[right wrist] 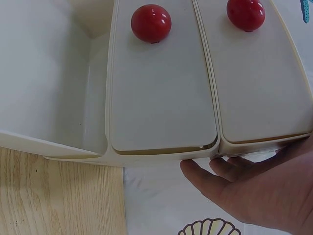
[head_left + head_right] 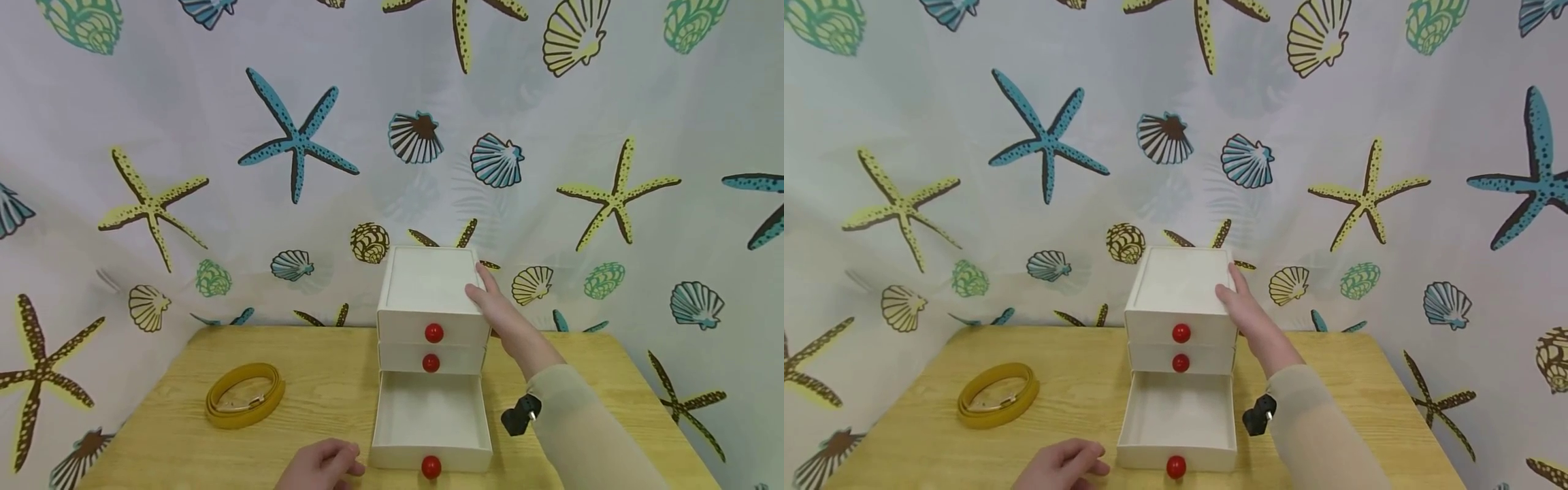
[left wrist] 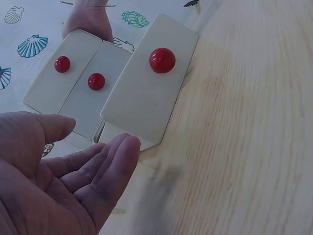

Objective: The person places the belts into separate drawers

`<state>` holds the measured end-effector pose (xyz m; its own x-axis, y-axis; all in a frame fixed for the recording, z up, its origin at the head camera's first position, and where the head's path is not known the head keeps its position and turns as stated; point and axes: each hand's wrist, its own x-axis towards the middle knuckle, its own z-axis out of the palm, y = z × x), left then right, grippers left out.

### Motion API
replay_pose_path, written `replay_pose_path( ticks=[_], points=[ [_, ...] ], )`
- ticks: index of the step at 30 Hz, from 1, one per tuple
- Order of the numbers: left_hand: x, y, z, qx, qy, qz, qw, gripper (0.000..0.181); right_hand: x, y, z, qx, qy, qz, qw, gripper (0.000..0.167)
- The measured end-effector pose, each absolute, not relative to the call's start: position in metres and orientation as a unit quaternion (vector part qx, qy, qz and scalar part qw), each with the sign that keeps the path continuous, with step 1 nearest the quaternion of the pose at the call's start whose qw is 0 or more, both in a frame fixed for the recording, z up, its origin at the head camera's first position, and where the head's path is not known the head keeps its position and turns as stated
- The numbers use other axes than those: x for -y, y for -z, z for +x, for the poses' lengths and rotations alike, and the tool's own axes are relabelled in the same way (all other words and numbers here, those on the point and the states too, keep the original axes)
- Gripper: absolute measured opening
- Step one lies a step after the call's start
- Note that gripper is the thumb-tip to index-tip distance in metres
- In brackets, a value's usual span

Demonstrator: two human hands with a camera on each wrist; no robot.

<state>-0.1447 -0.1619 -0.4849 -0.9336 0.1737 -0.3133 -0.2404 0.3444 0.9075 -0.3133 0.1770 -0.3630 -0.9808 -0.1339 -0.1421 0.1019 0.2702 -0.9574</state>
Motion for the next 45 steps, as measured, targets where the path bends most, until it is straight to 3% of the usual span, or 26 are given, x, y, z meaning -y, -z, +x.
replay_pose_path(
  ticks=[10, 18, 24, 30, 34, 40, 45],
  points=[
    [0.176, 0.478, -0.15, -0.813, -0.559, -0.047, 0.155, 0.073, -0.177, 0.363, -0.314, -0.792, 0.603, -0.011, 0.094, 0.073],
    [0.185, 0.473, -0.155, -0.851, -0.514, -0.045, 0.094, 0.063, -0.178, 0.363, -0.315, -0.793, 0.602, -0.011, 0.093, 0.073],
    [0.193, 0.467, -0.159, -0.901, -0.428, -0.043, 0.061, 0.081, -0.177, 0.365, -0.315, -0.792, 0.603, -0.003, 0.099, 0.073],
    [0.199, 0.459, -0.163, -0.935, -0.351, -0.03, 0.027, 0.086, -0.176, 0.365, -0.314, -0.791, 0.604, -0.005, 0.097, 0.074],
    [0.203, 0.456, -0.168, -0.947, -0.319, -0.014, 0.011, 0.083, -0.177, 0.365, -0.313, -0.791, 0.604, -0.003, 0.095, 0.074],
    [0.211, 0.455, -0.175, -0.961, -0.274, 0.019, -0.025, 0.066, -0.177, 0.365, -0.313, -0.79, 0.605, -0.004, 0.096, 0.074],
    [0.218, 0.458, -0.177, -0.964, -0.245, 0.059, -0.083, 0.062, -0.176, 0.363, -0.314, -0.793, 0.602, -0.008, 0.093, 0.074]
  ],
)
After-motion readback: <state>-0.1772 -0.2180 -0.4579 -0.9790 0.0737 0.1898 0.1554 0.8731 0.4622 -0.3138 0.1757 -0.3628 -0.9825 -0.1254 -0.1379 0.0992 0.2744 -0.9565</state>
